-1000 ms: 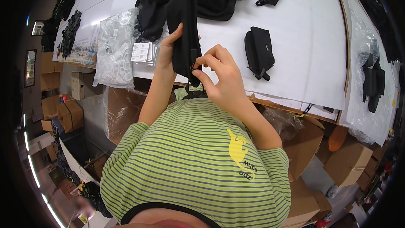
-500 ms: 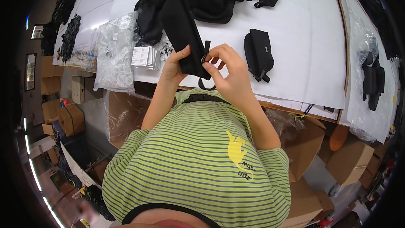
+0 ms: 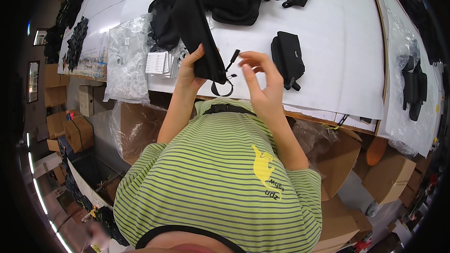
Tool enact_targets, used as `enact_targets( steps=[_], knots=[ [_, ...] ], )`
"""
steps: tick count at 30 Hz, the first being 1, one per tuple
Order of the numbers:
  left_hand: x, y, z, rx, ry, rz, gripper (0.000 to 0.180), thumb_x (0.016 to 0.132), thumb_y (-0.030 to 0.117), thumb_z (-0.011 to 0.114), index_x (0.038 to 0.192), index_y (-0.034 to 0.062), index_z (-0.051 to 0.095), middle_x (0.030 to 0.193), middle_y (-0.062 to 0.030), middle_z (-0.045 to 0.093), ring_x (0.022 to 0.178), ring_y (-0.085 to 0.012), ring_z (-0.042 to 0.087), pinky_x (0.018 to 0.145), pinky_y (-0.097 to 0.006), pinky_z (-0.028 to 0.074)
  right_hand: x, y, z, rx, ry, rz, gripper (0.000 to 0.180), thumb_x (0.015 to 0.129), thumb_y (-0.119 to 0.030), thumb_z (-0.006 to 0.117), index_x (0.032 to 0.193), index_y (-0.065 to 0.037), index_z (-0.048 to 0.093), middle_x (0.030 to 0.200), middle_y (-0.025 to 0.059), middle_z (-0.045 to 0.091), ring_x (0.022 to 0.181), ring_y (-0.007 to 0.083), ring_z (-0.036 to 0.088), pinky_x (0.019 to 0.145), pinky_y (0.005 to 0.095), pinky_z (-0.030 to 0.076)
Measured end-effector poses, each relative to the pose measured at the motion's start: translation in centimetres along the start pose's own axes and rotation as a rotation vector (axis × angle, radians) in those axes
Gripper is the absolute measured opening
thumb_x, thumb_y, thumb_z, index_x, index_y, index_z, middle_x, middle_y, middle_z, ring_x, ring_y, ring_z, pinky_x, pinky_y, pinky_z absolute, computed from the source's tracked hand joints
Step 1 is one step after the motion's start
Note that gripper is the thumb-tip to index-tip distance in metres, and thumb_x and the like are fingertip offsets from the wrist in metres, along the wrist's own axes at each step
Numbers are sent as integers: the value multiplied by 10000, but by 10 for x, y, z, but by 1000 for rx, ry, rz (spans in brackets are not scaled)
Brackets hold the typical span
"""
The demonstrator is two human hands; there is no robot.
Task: The recorder is placing components and labels inside black cases or pouches at a factory workbench.
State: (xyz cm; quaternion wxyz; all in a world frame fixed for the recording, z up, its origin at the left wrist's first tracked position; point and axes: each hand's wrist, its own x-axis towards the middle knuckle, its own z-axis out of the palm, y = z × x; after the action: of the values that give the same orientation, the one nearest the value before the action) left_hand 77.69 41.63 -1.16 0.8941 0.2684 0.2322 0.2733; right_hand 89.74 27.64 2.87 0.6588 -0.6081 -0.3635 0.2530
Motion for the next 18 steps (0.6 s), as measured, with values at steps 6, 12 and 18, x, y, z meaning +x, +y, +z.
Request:
enact_targets(
  steps=[6,12,18],
  knots=[
    [-11,-9,18,-11,174,-42,241,879,144,572,1094,38,550,994,-33,628,950,-146,604,838,-287,488,-14,-9,6,-790,-184,-544,472,675,-114,736,1124,-144,593,1132,63,539,1044,247,483,893,374,336],
    [-32,-20,-9,76,-41,-206,236,920,233,537,1047,39,583,951,-24,601,950,-116,547,850,-283,422,-8,26,-4,-784,-196,-516,478,655,-95,750,1100,-115,578,1030,47,581,924,237,537,806,364,388],
    [-35,4,-28,1032,136,571,564,776,139,698,1254,27,421,1223,-102,494,1161,-197,440,978,-338,344,-6,21,-24,-178,-196,2,388,721,-89,712,1066,-30,545,992,70,607,913,143,573,895,266,397]
  ],
)
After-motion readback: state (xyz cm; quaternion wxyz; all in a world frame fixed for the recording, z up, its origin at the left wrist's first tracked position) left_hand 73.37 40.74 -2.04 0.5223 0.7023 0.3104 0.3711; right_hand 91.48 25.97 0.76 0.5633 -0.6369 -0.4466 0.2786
